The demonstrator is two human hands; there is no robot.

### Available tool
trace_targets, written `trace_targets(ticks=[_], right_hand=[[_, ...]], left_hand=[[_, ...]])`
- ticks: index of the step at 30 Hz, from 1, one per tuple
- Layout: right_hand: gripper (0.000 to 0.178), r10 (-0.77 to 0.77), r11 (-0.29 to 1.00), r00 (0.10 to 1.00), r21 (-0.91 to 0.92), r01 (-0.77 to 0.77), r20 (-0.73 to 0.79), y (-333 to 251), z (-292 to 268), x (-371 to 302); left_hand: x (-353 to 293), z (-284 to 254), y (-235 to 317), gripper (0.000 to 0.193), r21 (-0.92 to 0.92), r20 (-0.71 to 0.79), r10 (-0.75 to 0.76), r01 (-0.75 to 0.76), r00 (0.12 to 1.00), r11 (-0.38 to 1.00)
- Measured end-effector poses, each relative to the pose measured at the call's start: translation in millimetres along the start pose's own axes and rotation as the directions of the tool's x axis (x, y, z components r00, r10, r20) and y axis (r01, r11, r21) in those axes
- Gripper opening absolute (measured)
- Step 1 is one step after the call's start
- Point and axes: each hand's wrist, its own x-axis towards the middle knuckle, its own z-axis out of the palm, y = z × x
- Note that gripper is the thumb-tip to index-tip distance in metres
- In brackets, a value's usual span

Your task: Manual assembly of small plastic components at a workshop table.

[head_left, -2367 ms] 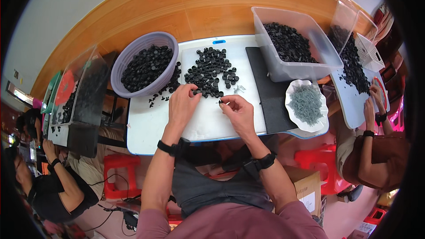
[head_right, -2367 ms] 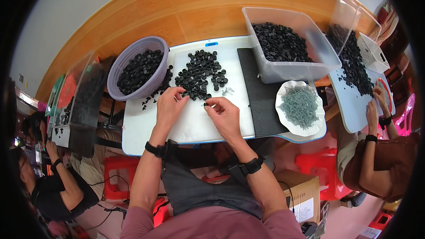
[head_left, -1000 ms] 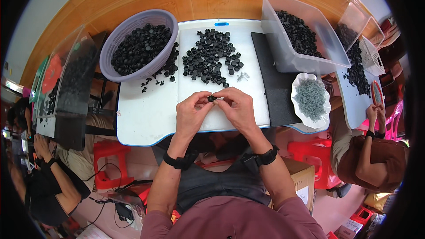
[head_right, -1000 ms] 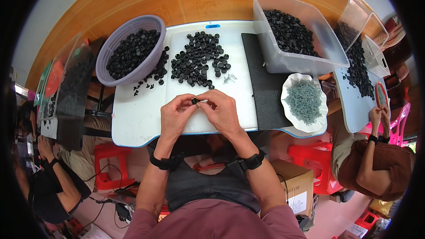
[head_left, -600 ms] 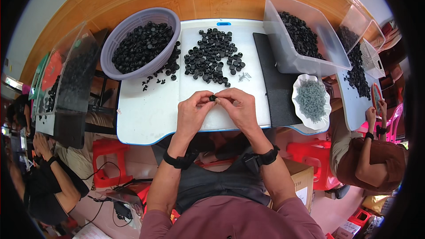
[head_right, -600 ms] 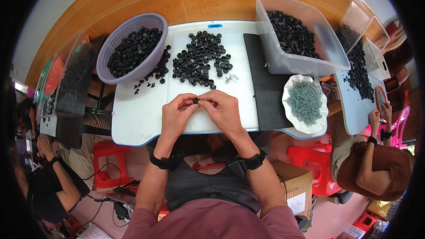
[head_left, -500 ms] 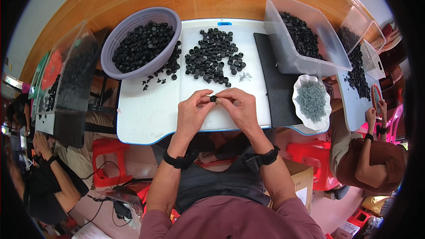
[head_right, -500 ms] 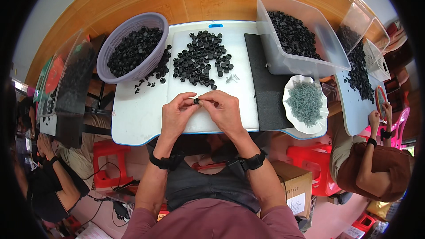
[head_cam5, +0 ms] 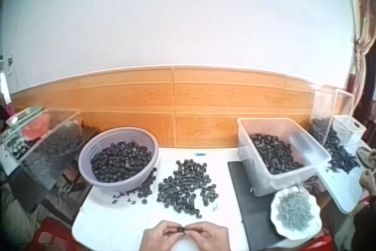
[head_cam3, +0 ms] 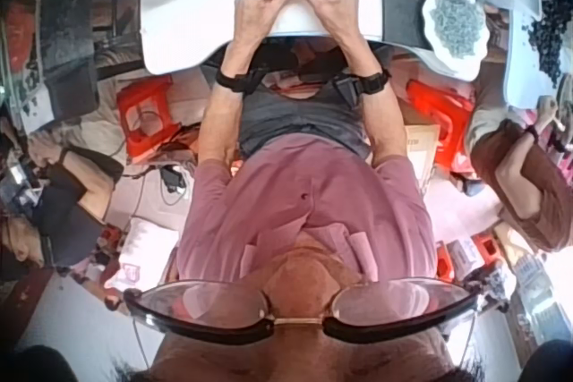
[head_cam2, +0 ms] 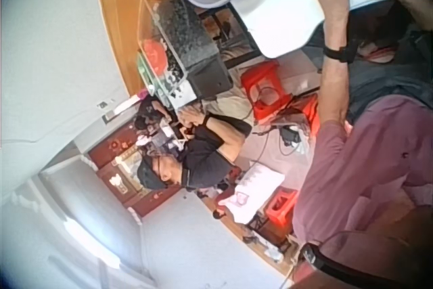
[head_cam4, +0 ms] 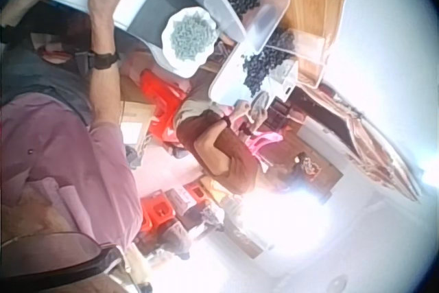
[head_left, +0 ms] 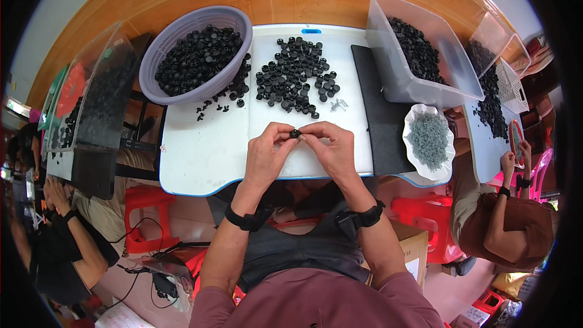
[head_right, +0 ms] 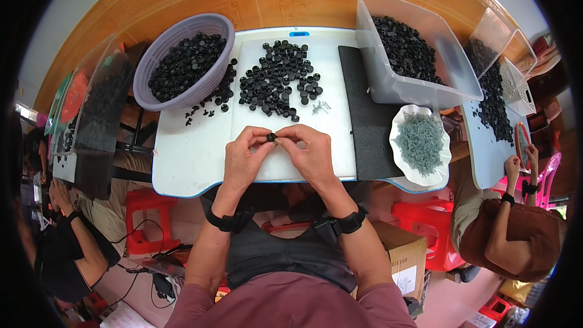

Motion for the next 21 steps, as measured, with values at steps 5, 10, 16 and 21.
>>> trace_targets(ticks=[5,10,16,21], right_hand=[[0.013,-0.026,0.999,1.000,0.021,0.026,0.013,1.3,-0.7,0.3],[0.014,-0.036,0.999,0.999,0.041,0.036,0.016,3.1,-0.4,0.3],[0.013,-0.156,0.986,0.988,-0.050,0.157,0.023,-1.2,-0.4,0.1],[0.014,-0.238,0.965,0.971,-0.102,0.240,0.032,-2.3,1.1,-0.4]], left_hand=[[-0.2,0.6,-2.7,0.023,0.009,-0.003,0.024,-0.024,1.000,1.000],[-1.0,1.6,-4.9,0.023,0.004,-0.015,0.033,-0.033,0.999,0.999],[-0.3,-1.0,-4.7,0.025,-0.024,0.008,-0.035,0.035,0.999,0.999],[-0.6,-1.7,-6.9,0.023,-0.018,-0.005,0.012,-0.012,1.000,1.000]])
